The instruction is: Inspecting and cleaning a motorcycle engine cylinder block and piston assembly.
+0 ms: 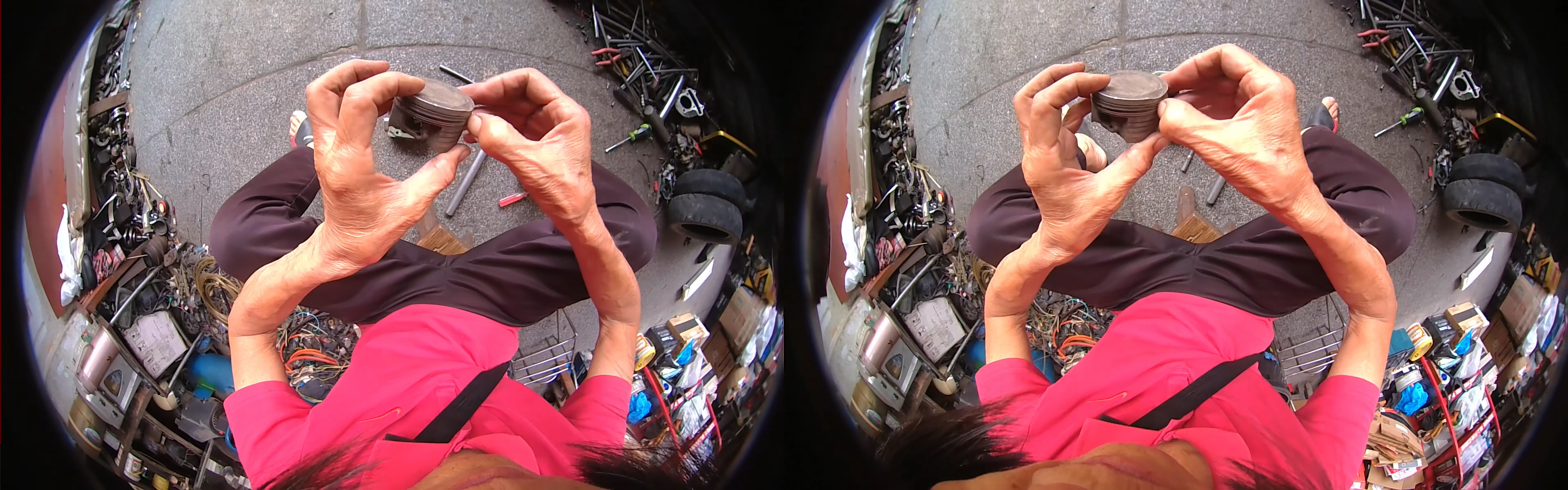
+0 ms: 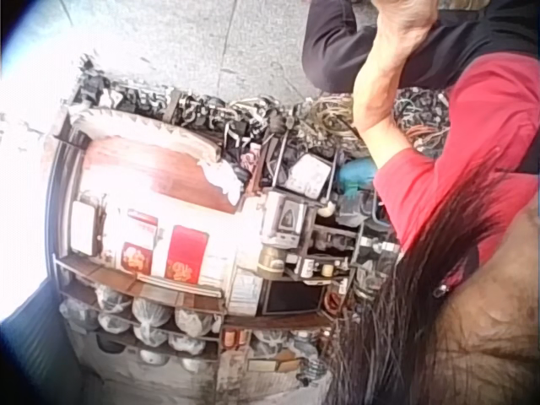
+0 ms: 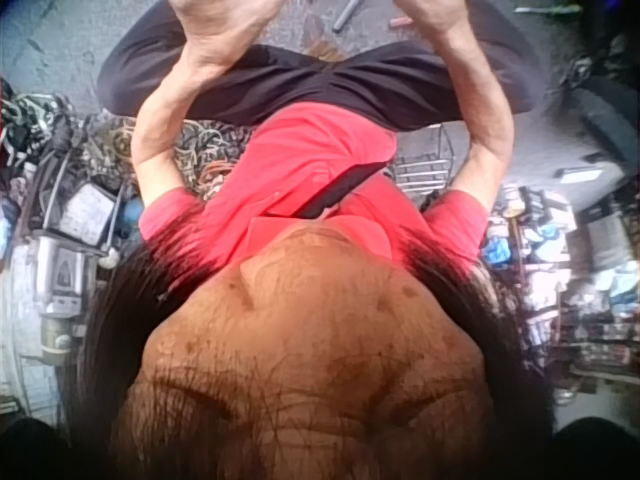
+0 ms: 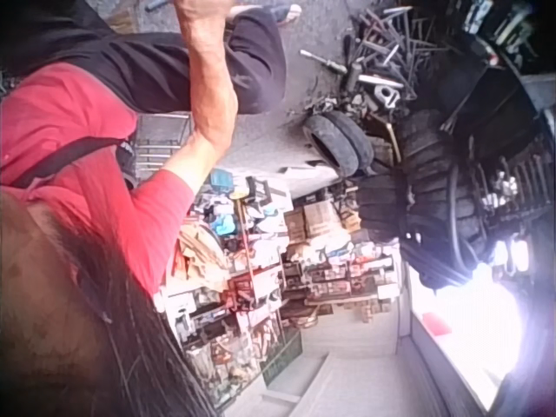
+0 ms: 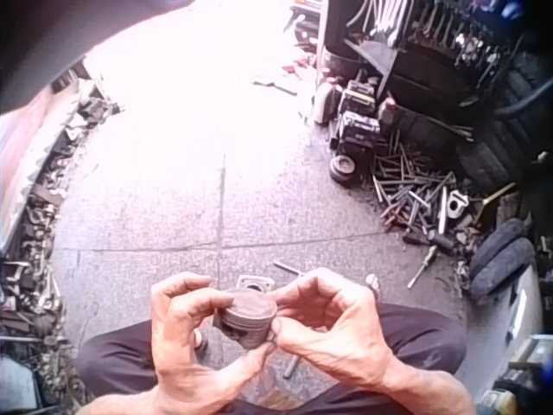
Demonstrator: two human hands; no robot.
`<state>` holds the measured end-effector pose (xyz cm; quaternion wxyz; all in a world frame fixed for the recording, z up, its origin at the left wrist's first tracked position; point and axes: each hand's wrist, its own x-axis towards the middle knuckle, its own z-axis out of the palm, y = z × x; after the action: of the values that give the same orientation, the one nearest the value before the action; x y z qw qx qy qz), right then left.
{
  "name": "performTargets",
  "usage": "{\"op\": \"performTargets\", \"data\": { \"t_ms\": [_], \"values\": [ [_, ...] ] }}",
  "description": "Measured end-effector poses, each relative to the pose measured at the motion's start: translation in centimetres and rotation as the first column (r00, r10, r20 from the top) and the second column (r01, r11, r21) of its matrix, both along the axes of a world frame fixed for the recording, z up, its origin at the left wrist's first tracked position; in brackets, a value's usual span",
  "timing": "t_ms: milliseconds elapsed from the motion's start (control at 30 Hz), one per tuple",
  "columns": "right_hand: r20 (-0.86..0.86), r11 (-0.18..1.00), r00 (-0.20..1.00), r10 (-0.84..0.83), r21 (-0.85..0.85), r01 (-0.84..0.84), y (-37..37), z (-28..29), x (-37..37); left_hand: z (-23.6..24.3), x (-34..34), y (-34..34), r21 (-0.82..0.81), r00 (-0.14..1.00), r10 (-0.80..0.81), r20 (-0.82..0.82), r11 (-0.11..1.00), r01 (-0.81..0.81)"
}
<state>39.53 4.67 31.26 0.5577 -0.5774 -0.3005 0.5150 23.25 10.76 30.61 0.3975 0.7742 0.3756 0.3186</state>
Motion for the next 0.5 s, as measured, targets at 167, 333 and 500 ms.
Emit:
{"op": "performTargets", "data": {
  "t_ms": [167,333,500],
  "values": [
    [0.079,0.997,0.996,0.041,0.065,-0.046,0.0,-0.2,-0.5,-0.8,-0.3,0.1,0.159,0.998,-0.040,0.040,0.987,0.033],
    [0.183,0.995,0.983,-0.001,0.102,-0.018,-0.1,-0.1,-0.3,-0.6,0.2,-0.1,0.087,0.995,-0.042,0.087,0.996,0.034],
    [0.353,0.991,0.934,-0.053,0.133,0.006,-0.2,0.2,-0.4,-0.8,0.8,-0.1,-0.262,0.954,0.039,0.296,0.964,0.042]
  ]
}}
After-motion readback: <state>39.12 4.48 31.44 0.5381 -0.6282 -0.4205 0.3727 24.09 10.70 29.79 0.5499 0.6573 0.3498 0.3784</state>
